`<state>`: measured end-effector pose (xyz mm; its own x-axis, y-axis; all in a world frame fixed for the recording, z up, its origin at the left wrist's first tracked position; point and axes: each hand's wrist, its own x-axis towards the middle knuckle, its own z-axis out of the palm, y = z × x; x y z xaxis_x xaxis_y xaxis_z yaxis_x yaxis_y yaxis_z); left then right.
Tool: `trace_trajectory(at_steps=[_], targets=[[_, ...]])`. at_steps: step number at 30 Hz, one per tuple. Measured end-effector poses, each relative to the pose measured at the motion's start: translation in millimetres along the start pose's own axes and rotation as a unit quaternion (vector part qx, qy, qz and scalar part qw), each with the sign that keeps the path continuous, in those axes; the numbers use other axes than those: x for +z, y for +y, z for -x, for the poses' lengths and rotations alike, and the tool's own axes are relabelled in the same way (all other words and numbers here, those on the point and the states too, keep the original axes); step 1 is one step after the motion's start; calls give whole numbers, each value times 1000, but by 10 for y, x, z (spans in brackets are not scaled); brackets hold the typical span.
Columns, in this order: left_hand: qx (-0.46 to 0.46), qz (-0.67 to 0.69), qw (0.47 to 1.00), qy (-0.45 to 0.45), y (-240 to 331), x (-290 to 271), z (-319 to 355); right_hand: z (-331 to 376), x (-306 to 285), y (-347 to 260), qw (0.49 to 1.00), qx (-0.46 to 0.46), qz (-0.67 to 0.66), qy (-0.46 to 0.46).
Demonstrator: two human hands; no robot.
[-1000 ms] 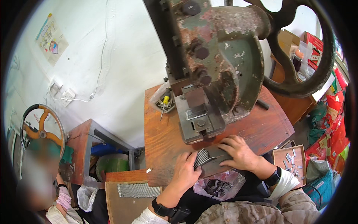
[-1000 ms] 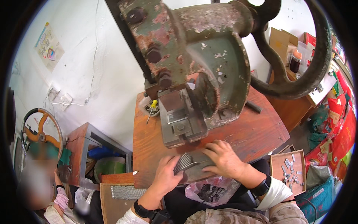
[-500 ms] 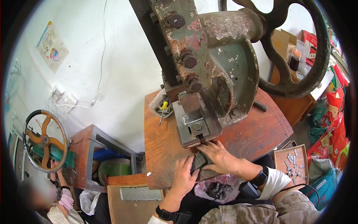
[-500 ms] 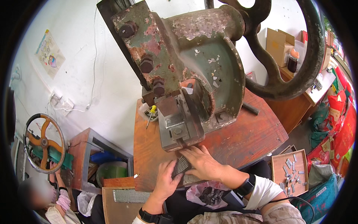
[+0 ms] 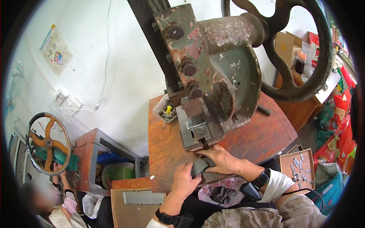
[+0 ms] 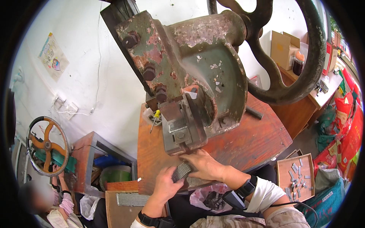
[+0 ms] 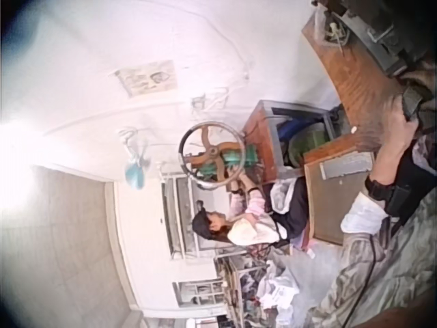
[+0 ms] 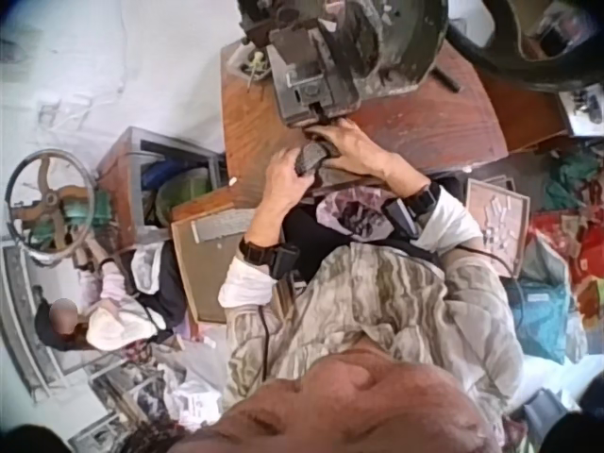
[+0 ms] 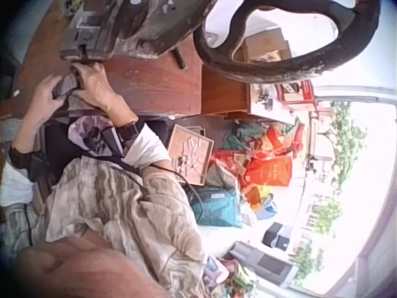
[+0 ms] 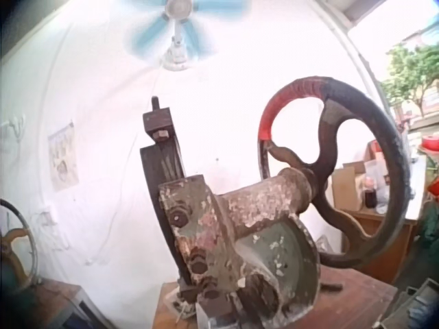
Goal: Manually operate a punch press to process small metal components.
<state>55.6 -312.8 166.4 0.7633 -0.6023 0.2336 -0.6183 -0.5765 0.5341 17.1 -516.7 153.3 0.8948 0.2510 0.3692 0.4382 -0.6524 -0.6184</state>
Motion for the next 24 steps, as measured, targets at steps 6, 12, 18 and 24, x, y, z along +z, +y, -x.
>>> trace_trajectory(at_steps=[6, 12, 18, 24], targets=[[-203, 200, 953, 103, -51, -513, 85, 445, -156, 97, 998, -7, 23, 51], [-129, 96, 970, 184, 225, -451, -899, 488, -120, 48, 993, -18, 89, 81], [-87, 4, 965, 247, 460, -106, -1463, 478, -164, 28, 994, -22, 71, 80], [-126, 45, 963, 234, 520, -37, -1607, 489, -164, 55, 994, -11, 60, 85]])
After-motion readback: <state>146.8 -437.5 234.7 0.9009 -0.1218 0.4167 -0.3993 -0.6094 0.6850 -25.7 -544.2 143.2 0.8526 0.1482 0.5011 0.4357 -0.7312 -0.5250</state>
